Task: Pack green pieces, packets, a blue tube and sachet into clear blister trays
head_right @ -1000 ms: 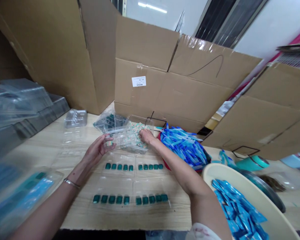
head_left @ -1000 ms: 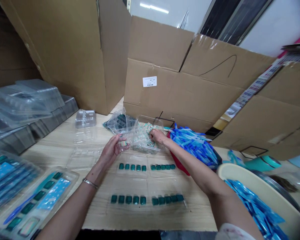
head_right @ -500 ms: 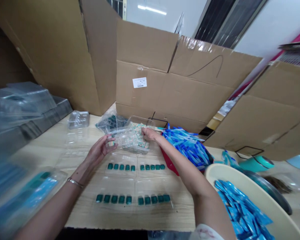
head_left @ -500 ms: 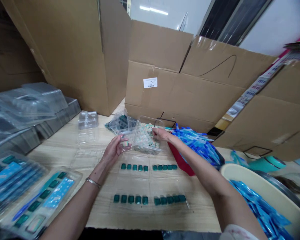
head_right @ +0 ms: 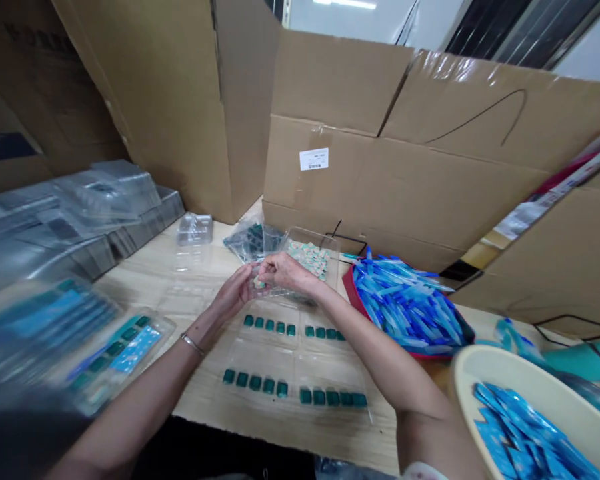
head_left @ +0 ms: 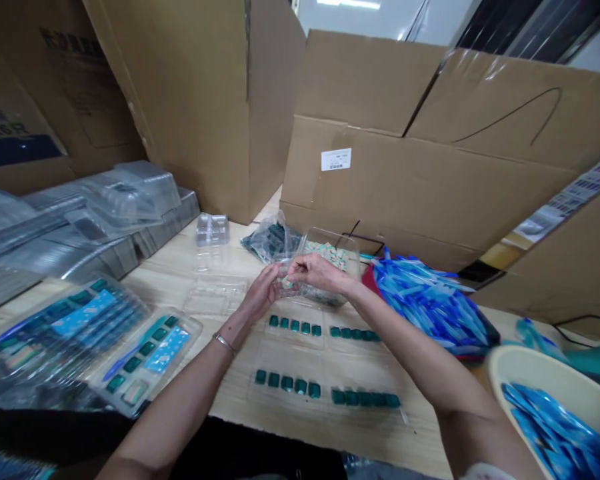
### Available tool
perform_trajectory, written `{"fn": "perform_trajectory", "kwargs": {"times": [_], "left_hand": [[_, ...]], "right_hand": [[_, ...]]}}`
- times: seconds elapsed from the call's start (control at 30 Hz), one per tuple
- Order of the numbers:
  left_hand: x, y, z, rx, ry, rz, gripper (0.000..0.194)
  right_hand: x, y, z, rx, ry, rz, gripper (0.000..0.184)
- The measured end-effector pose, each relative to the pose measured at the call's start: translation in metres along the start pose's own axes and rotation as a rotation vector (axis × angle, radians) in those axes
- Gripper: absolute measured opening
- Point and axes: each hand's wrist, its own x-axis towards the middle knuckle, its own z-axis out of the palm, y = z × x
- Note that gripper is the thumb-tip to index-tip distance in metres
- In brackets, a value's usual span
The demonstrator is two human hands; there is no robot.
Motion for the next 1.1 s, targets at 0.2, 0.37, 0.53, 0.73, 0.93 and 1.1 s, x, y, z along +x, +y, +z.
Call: {"fn": "perform_trajectory", "kwargs": {"times": [0.2, 0.37, 0.53, 0.73, 0.93, 1.1], "left_hand": [[0.001, -0.003, -0.002, 0.014, -0.011, -0.025, 0.031], [0.000, 0.002, 0.000, 0.007, 0.053, -0.016, 0.030], [0.002, 0.008, 0.001, 0.050, 0.146, -0.036, 0.022], [0.001, 0.004, 0.006, 0.052, 0.159, -0.076, 0.018], [0.000, -0.002, 0.011, 0.048, 0.098, -0.088, 0.018], [-0.001, -0.001, 0.010, 0.030, 0.093, -0.098, 0.017]], "right_hand": [[0.006, -0.004, 0.004, -0.416, -0.056, -0.179, 0.014], [-0.012, -0.013, -0.004, -0.575, 0.180, -0.175, 0.013], [-0.052, 0.016, -0.031, -0.685, 0.723, 0.147, 0.025], [-0.118, 0.083, -0.071, -0.928, 0.588, 0.594, 0.039], [-0.148, 0.127, -0.102, -0.863, 0.417, 0.876, 0.019], [-0.153, 0.134, -0.105, -0.802, 0.462, 0.713, 0.020]]}}
